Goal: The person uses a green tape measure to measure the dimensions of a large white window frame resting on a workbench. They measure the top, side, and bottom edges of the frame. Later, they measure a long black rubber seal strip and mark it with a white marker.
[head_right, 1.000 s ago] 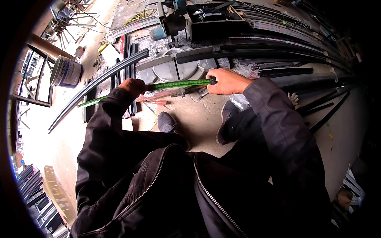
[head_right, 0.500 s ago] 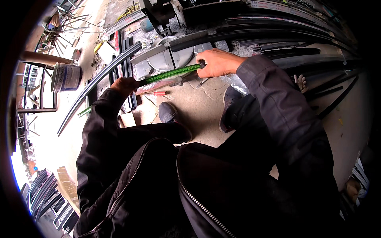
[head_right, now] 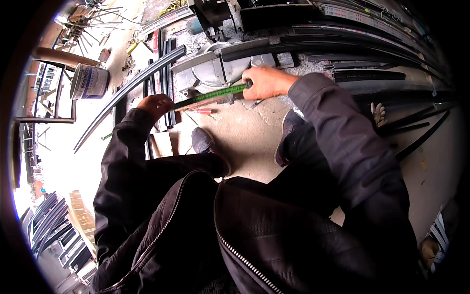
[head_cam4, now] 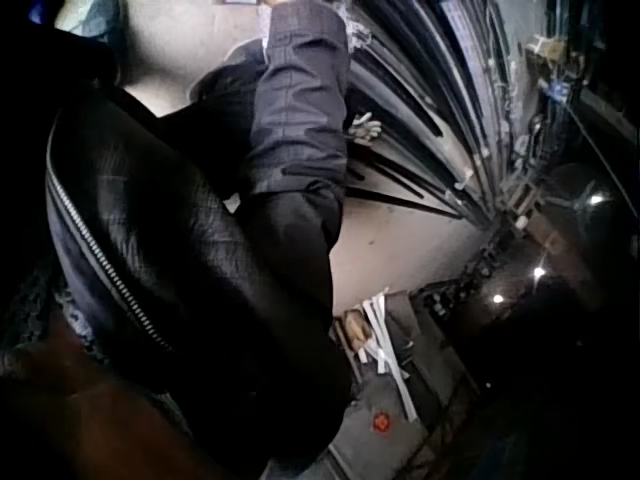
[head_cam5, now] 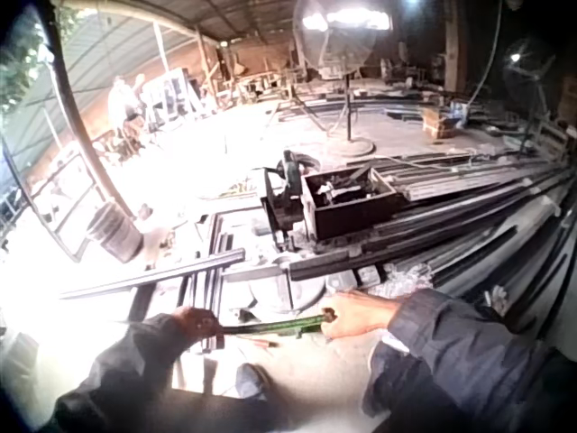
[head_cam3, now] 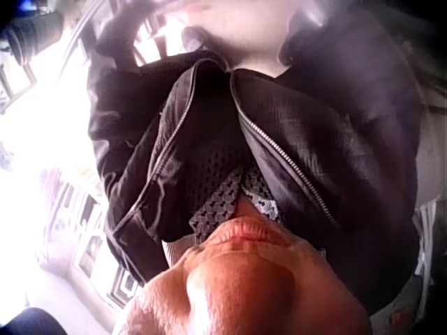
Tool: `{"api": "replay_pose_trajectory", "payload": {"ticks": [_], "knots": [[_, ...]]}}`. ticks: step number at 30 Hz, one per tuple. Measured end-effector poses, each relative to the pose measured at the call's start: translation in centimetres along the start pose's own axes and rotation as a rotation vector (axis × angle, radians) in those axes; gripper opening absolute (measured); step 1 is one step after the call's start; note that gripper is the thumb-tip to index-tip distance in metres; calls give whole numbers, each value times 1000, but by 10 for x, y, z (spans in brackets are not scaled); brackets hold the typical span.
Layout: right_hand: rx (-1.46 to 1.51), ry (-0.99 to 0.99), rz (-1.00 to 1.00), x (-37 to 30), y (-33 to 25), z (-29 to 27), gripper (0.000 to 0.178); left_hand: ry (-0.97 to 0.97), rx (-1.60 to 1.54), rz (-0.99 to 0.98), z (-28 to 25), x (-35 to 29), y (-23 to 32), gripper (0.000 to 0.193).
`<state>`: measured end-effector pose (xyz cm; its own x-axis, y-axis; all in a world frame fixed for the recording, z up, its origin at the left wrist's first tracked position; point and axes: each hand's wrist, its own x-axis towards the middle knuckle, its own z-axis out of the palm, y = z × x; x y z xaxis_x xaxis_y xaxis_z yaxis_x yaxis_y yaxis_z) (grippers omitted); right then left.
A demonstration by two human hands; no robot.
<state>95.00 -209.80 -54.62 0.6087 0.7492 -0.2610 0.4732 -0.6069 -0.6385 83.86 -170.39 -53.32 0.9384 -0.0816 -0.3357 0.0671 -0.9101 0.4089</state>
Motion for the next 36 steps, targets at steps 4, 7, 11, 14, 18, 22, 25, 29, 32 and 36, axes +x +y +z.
{"api": "replay_pose_trajectory", "payload": {"ticks": [4,7,11,14,18,22,25,29,32,36], "knots": [[50,-26,1,20,47,55,44,-68,-67,-46,11,11,-18,37],[116,-85,89,34,74,93,46,-72,-116,-148,-1,1,-28,37],[192,-200,309,38,105,150,46,-68,-318,-237,15,-10,-67,36],[214,-214,349,41,134,189,44,-66,-328,-255,31,-14,-96,31],[125,-45,153,51,158,226,38,-1,-358,-287,58,-11,-145,30],[17,-34,145,65,153,236,41,172,-211,-427,94,-10,-199,32],[-82,-31,154,71,146,231,44,304,-159,-519,123,0,-232,33],[-163,83,140,81,131,213,36,364,-119,-601,156,12,-263,37],[-243,388,8,109,120,178,30,349,-131,-617,159,18,-260,35],[-417,641,103,162,135,118,47,404,-94,-665,162,21,-252,29]]}}
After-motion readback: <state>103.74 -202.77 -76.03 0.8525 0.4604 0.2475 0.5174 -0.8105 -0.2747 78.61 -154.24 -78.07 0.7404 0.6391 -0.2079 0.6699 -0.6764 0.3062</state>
